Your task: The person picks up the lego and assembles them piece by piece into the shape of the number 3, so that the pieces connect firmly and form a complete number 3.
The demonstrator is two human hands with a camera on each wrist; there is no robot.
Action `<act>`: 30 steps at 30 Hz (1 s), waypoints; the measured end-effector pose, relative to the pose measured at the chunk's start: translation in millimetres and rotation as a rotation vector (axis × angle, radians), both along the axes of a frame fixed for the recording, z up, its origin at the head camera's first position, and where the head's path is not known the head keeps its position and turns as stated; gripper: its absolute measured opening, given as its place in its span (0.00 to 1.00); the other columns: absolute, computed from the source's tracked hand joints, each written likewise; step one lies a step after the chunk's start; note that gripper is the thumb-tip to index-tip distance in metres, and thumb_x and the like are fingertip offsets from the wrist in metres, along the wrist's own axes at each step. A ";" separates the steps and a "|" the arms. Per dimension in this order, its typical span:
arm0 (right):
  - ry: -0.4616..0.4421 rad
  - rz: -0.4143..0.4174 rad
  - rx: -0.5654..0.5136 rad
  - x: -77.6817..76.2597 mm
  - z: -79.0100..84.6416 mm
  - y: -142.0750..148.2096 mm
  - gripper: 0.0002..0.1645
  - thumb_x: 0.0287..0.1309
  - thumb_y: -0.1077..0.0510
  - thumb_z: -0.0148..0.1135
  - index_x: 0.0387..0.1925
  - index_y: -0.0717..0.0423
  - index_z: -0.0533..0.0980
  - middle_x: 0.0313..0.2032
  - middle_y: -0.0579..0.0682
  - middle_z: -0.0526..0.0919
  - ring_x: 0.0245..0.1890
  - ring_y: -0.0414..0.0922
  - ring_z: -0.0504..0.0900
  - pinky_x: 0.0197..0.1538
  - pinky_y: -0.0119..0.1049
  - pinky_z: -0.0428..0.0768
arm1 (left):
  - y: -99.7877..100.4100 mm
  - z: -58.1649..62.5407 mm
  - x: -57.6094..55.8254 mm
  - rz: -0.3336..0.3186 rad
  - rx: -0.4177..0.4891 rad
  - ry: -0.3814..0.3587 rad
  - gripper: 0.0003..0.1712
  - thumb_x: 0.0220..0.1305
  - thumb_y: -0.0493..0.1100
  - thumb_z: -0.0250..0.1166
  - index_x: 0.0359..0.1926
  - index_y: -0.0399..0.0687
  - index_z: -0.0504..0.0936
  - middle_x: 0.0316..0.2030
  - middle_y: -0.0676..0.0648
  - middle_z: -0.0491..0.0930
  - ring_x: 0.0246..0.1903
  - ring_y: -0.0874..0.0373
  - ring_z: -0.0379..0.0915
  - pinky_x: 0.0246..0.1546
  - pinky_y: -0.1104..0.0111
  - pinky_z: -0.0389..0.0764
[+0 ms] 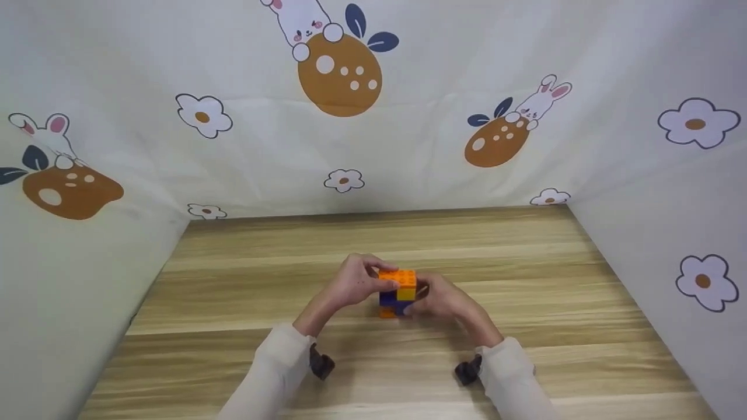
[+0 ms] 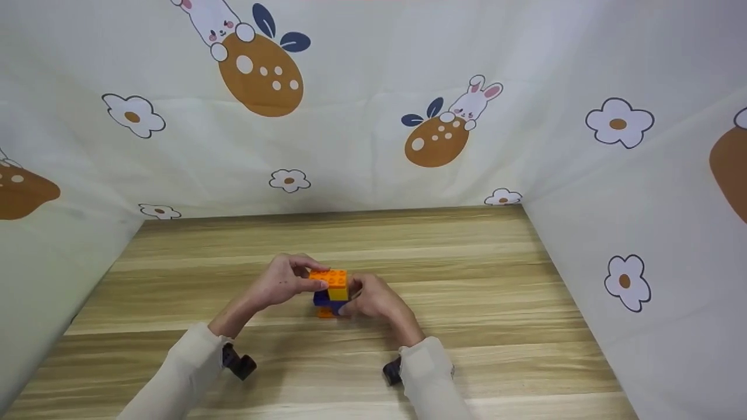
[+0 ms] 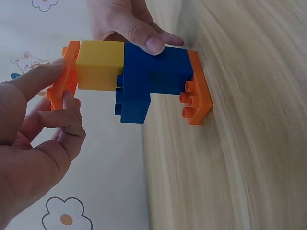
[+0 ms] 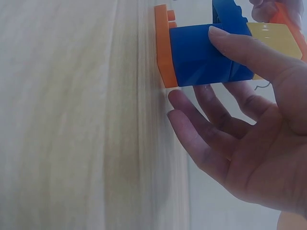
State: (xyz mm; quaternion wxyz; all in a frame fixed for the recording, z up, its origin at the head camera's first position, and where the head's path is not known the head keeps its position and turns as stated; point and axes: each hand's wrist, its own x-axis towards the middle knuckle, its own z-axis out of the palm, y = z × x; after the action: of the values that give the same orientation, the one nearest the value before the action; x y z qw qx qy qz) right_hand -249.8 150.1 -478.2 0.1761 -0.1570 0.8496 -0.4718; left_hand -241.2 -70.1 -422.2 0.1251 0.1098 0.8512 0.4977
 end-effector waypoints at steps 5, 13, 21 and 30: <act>0.006 0.011 -0.002 -0.2 -0.9 -0.6 0.28 0.48 0.63 0.76 0.53 0.56 0.80 0.45 0.54 0.85 0.45 0.48 0.81 0.55 0.47 0.80 | 1.0 3.8 -0.6 0.004 -0.050 -0.001 0.15 0.56 0.47 0.76 0.46 0.55 0.90 0.46 0.48 0.83 0.35 0.56 0.72 0.32 0.71 0.76; 0.006 0.017 -0.009 -0.1 0.4 -1.4 0.27 0.49 0.63 0.76 0.53 0.56 0.80 0.45 0.54 0.85 0.45 0.48 0.81 0.56 0.47 0.79 | -0.9 -3.3 -0.9 0.012 -0.018 0.012 0.17 0.54 0.47 0.77 0.46 0.53 0.90 0.45 0.48 0.85 0.34 0.57 0.74 0.31 0.72 0.77; 0.011 0.033 -0.029 -0.7 0.0 -1.1 0.28 0.49 0.65 0.75 0.54 0.58 0.79 0.45 0.56 0.84 0.43 0.47 0.81 0.51 0.42 0.81 | 0.9 2.1 -1.1 0.017 -0.023 -0.018 0.16 0.54 0.47 0.77 0.45 0.51 0.90 0.48 0.46 0.85 0.36 0.57 0.77 0.36 0.70 0.81; 0.008 0.006 -0.008 0.1 -0.7 -0.4 0.27 0.48 0.64 0.76 0.52 0.58 0.80 0.45 0.55 0.84 0.43 0.47 0.81 0.53 0.44 0.80 | 1.2 -3.1 1.2 0.020 0.018 0.007 0.17 0.54 0.46 0.77 0.46 0.52 0.90 0.48 0.46 0.85 0.34 0.57 0.77 0.34 0.71 0.80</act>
State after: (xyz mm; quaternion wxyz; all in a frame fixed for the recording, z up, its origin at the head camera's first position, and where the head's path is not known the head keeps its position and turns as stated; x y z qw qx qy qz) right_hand -249.7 149.7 -479.0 0.1733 -0.1621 0.8480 -0.4740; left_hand -240.0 -68.9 -425.3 0.1161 0.1043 0.8482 0.5061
